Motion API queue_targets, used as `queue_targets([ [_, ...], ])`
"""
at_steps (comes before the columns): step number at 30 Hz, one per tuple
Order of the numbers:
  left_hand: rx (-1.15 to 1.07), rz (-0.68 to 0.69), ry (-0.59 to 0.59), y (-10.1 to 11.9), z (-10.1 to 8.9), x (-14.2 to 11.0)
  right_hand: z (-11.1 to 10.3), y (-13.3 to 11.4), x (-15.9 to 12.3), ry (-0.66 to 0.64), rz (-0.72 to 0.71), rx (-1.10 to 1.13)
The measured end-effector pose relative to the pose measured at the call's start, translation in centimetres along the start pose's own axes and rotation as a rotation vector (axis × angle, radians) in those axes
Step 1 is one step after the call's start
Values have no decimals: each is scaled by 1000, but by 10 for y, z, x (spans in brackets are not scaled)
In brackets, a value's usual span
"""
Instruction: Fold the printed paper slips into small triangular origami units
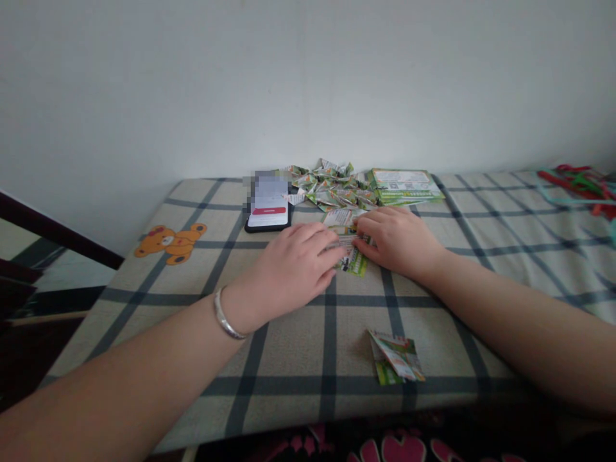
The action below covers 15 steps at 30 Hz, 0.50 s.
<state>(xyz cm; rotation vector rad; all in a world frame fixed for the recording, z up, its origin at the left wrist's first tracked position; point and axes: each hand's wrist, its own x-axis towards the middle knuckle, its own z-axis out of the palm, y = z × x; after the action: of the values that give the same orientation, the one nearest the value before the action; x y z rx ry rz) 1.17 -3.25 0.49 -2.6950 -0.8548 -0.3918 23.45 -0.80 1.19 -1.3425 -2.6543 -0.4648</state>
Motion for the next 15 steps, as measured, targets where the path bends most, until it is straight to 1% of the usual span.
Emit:
queue_targets([
  [3, -54, 59, -8, 0, 4, -2, 1, 0, 0, 9, -5, 33],
  [8, -118, 61, -26, -6, 8, -4, 8, 0, -1, 59, 21, 145],
  [12, -151, 53, -36, -10, 8, -3, 15, 1, -2, 112, -32, 271],
  [15, -191, 57, -26, -11, 9, -2, 17, 2, -1, 126, -82, 315],
])
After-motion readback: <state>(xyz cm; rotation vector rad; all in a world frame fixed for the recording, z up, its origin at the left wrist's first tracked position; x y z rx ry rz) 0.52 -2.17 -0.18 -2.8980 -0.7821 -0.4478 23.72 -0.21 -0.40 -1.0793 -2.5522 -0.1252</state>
